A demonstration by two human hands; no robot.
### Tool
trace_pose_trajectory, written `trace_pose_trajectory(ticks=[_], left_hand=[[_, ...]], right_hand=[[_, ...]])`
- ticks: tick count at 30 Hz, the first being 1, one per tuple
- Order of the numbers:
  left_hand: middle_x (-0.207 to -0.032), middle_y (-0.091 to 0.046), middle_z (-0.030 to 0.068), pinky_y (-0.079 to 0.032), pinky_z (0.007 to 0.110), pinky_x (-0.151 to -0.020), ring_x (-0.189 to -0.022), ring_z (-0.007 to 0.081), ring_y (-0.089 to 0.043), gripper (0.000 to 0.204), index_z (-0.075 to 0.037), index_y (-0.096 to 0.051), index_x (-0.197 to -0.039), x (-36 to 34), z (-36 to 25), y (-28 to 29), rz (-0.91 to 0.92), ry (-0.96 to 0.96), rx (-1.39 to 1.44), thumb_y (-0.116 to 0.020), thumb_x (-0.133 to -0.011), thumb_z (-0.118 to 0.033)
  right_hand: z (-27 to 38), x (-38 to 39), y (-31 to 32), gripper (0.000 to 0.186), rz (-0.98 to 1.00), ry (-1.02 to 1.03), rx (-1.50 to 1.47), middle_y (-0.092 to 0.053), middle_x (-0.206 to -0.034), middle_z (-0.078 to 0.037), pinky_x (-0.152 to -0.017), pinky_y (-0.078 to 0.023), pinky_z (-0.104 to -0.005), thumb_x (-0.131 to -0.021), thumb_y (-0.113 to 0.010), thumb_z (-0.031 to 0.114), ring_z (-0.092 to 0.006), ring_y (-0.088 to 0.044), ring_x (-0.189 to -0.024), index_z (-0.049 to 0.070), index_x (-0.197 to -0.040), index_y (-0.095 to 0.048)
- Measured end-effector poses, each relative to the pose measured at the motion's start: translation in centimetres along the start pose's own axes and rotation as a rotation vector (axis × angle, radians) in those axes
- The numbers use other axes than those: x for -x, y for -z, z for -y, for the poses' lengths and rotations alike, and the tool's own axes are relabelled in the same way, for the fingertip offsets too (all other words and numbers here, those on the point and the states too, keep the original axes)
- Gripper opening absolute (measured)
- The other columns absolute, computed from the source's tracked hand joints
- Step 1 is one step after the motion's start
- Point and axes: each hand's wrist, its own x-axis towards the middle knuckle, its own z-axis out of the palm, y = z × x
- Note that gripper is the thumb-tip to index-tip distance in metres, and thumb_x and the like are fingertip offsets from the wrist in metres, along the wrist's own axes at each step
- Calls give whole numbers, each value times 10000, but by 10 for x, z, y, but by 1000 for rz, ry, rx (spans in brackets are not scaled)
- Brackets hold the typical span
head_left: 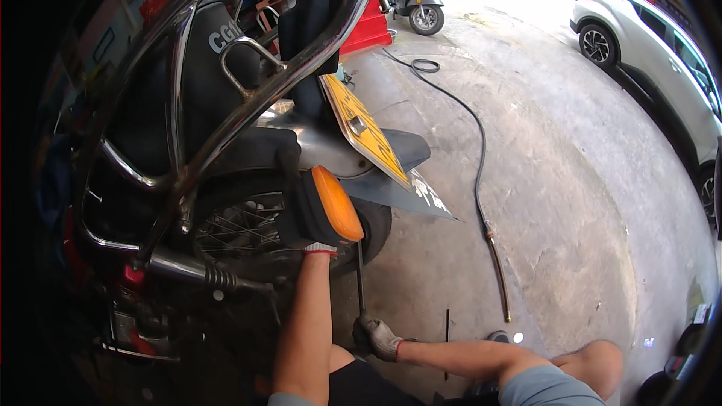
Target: Replacing a motorcycle tire using tire levers to pry it off the rim.
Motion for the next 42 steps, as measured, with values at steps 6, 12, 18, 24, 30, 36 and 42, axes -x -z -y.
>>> trace_pose_trajectory(ticks=[6, 12, 18, 24, 30, 36, 42], left_hand=[[-1388, -418, 134, -294, 518, -1063, -1262, 348, -400, 511, -58, -406, -1350, 16, -5, 25, -20, -69, -240, -401, -969, -398], [-1229, -513, 176, -357, 475, -971, -1136, 344, -487, 408, -15, -502, -1202, 23, 24, -15, -27, -221, -888, -444, -945, -326], [-1070, -609, 218, -420, 432, -879, -1011, 339, -574, 332, 28, -598, -1054, 37, 27, -56, 16, -369, -1530, -486, -921, -254], [-1268, -502, 148, -351, 370, -1008, -1175, 275, -477, 369, -17, -466, -1260, 48, 44, -91, -158, -269, -1165, -427, -970, -241], [-1342, -495, 163, -345, 372, -1049, -1240, 290, -459, 434, -11, -443, -1338, 53, 50, -134, -105, 15, -2272, -387, -988, -262], [-1278, -526, 145, -394, 374, -999, -1146, 271, -512, 357, 19, -476, -1256, 45, 70, -182, -67, 10, -1939, -455, -915, -82], [-1272, -500, 117, -406, 367, -995, -1107, 235, -518, 405, 14, -442, -1254, 49, 69, -182, -214, -133, -1352, -504, -857, 66]], right_hand=[[65, 67, 10, 532, 83, -274, 27, -254, -548, 25, -425, -196, -298, -941, -318, 615, -134, -228, -441, 181, -633, -337], [126, 106, 29, 553, 67, -515, 115, -205, -540, 39, -416, -169, -288, -942, -266, 636, -116, -180, -432, 189, -617, -308], [187, 122, 57, 560, -70, -574, 476, -226, -520, 56, -380, -153, -275, -928, -304, 648, -97, -196, -406, 187, -612, -344], [259, 99, 104, 542, -347, -44, 1785, -641, -882, -276, -820, -465, -444, -868, -533, 503, -412, -622, -897, -20, -948, -656], [302, 29, 165, 351, -570, 141, 2175, -677, -869, -180, -732, -529, -429, -892, -501, 370, -358, -661, -832, 60, -899, -666], [312, 12, 172, 243, -629, 213, 2151, -676, -904, -186, -785, -516, -430, -846, -498, 233, -355, -655, -891, 80, -922, -671], [263, 17, 164, 295, -570, 136, 1919, -666, -910, -211, -787, -502, -434, -886, -505, 299, -372, -644, -901, 60, -943, -669]])
